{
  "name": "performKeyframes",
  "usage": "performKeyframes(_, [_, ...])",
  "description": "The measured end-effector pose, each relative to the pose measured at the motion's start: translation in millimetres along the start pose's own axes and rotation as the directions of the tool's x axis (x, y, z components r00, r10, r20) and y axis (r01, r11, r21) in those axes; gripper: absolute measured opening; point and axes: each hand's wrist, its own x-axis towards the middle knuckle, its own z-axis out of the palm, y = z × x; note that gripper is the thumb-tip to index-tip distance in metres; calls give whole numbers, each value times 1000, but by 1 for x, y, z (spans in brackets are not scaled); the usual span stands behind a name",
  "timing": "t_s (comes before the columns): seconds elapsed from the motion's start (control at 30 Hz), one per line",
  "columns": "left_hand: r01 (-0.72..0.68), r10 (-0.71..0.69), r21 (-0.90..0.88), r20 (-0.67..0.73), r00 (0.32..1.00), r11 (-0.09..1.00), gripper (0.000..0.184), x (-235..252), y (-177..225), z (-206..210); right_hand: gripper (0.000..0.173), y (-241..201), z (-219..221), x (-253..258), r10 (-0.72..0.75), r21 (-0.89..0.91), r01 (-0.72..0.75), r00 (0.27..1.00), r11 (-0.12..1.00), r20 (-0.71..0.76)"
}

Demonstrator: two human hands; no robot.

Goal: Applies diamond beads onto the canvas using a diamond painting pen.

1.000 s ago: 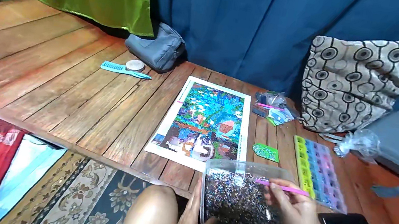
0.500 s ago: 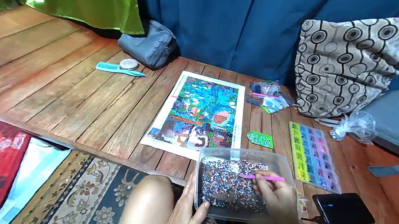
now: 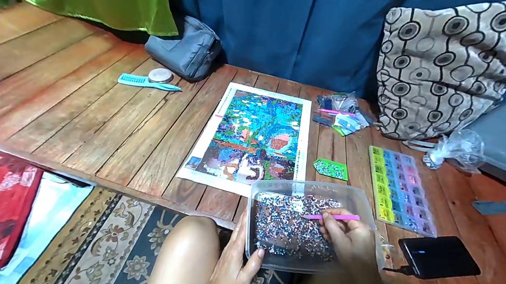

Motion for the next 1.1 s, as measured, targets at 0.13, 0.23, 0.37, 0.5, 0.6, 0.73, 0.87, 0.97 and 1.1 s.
performKeyframes(0.13, [17, -17, -12, 3, 1000, 1000, 74, 0, -1, 1, 17, -1, 1, 0, -14, 33, 14, 1000, 999, -6])
performKeyframes(0.23, [16, -16, -24, 6, 1000, 1000, 77, 1, -1, 1, 16, 0, 2, 2, -41, 52, 40, 999, 998, 11])
performKeyframes(0.37, [14, -14, -22, 4, 1000, 1000, 75, 0, -3, 2, 15, -1, 1, 2, -39, 55, 37, 998, 998, 40])
performKeyframes(0.5, [3, -3, -29, 5, 1000, 1000, 75, 1, -2, 1, 14, -1, 1, 2, -45, 55, 42, 998, 998, 45])
performKeyframes(0.6, [2, -2, -34, 8, 1000, 999, 74, 2, -3, 2, 16, 1, 1, 3, -63, 47, 60, 996, 997, 58])
performKeyframes(0.73, [9, -9, -32, 6, 1000, 999, 75, 2, -3, 2, 16, -4, 4, 4, -99, 18, 98, 991, 995, 95])
performKeyframes(0.87, [15, -15, -40, 11, 1000, 999, 73, 2, -2, 1, 15, -11, 8, 5, -117, 3, 117, 981, 993, 153])
performKeyframes(0.97, [20, -19, -38, 12, 1000, 999, 74, 2, -1, 1, 15, -14, 10, 7, -126, -19, 131, 978, 991, 167])
performKeyframes(1.1, [9, -8, -32, 11, 1000, 999, 77, 1, -3, 1, 15, -10, 12, 9, -142, -37, 148, 980, 988, 137])
